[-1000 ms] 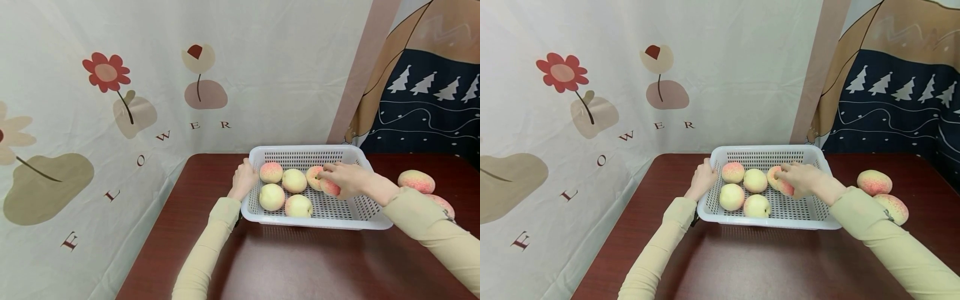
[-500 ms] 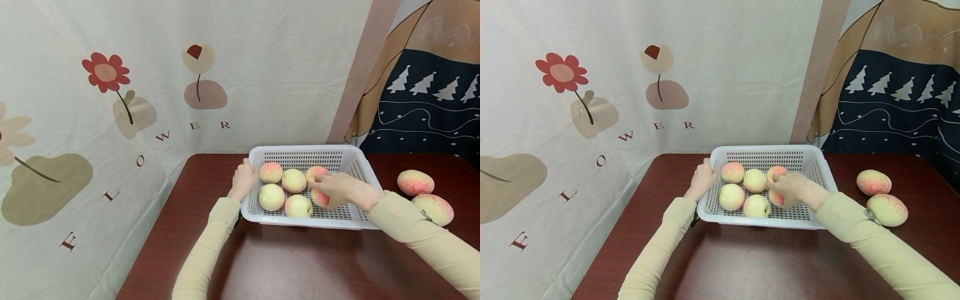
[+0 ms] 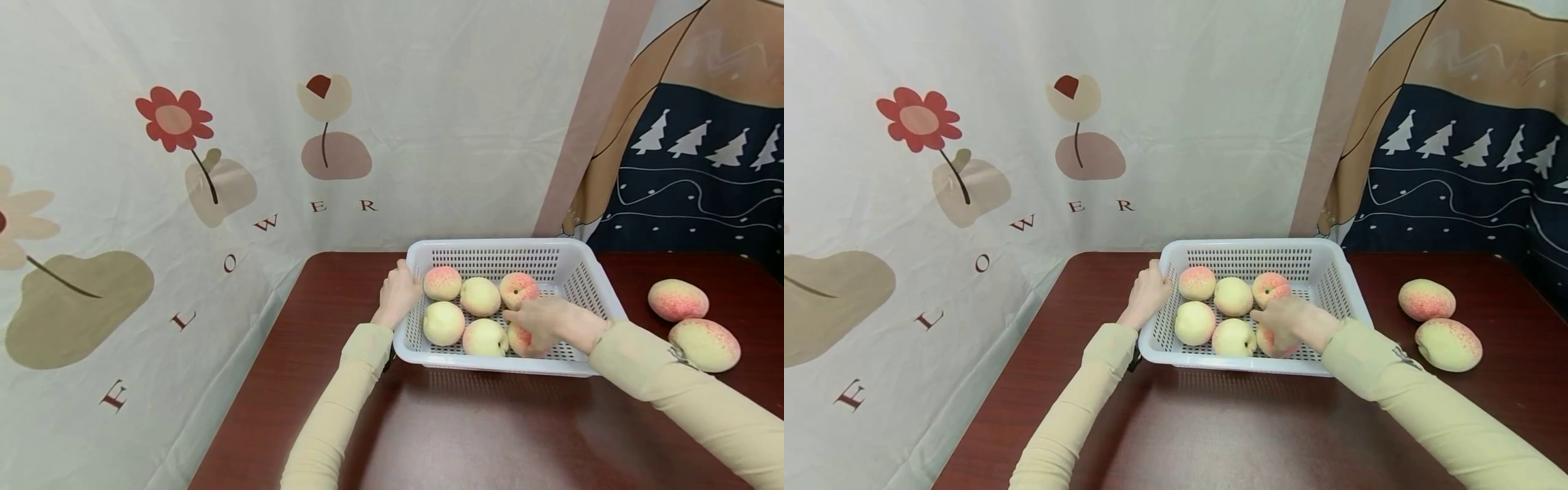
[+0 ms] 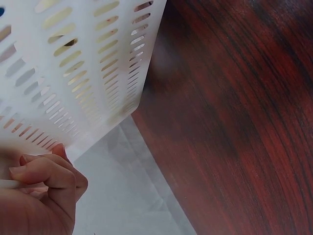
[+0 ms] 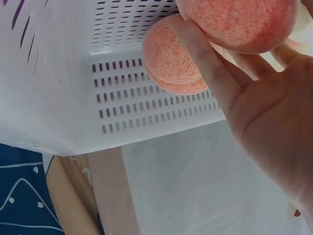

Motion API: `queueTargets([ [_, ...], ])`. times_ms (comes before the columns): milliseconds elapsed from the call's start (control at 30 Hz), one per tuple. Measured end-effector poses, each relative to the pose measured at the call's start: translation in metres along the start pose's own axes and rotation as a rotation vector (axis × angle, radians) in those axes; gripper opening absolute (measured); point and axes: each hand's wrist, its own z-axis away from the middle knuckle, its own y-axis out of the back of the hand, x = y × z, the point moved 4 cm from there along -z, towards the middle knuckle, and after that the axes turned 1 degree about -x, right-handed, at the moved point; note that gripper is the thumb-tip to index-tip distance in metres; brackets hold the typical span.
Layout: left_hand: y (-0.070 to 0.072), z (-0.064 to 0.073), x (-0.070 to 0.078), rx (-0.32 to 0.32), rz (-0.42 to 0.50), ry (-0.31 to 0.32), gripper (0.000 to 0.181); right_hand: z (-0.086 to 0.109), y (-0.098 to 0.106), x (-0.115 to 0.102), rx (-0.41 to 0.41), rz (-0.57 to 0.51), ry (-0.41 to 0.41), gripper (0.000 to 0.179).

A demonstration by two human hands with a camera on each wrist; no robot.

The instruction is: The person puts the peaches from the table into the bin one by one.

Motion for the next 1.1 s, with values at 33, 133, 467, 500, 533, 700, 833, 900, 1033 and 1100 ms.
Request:
queueTargets([
  [33, 0.000, 0.000, 0.000, 0.000, -0.001, 0.000, 0.027, 0.000, 0.000, 0.000, -0.008, -0.009, -0.005, 0.040],
  [133, 0.000, 0.000, 0.000, 0.001, -0.005, 0.001, 0.026, 0.001, 0.001, 0.001, -0.034, -0.055, -0.021, 0.045],
  [467, 0.001, 0.000, 0.000, 0.008, -0.008, 0.000, 0.027, 0.007, 0.011, 0.006, -0.068, -0.168, -0.063, 0.058],
  [500, 0.001, 0.000, 0.001, 0.011, -0.010, -0.001, 0.027, 0.007, 0.012, 0.006, -0.069, -0.179, -0.071, 0.060],
  [533, 0.001, 0.000, 0.001, 0.014, -0.011, -0.001, 0.028, 0.008, 0.014, 0.006, -0.065, -0.185, -0.075, 0.062],
  [700, 0.001, 0.000, 0.002, 0.015, -0.016, 0.006, 0.030, 0.017, 0.022, 0.009, -0.002, -0.215, -0.073, 0.061],
  [833, 0.001, 0.000, 0.002, 0.012, -0.021, 0.008, 0.030, 0.029, 0.027, 0.016, 0.083, -0.252, -0.082, 0.059],
  [900, 0.002, 0.000, 0.003, 0.012, -0.024, 0.005, 0.031, 0.034, 0.028, 0.021, 0.122, -0.278, -0.094, 0.059],
  [1033, 0.002, 0.001, 0.003, 0.011, -0.013, -0.003, 0.031, 0.045, 0.032, 0.033, 0.198, -0.317, -0.108, 0.059],
  [1100, 0.002, 0.000, 0.002, 0.004, -0.007, -0.001, 0.031, 0.051, 0.032, 0.040, 0.236, -0.318, -0.123, 0.056],
])
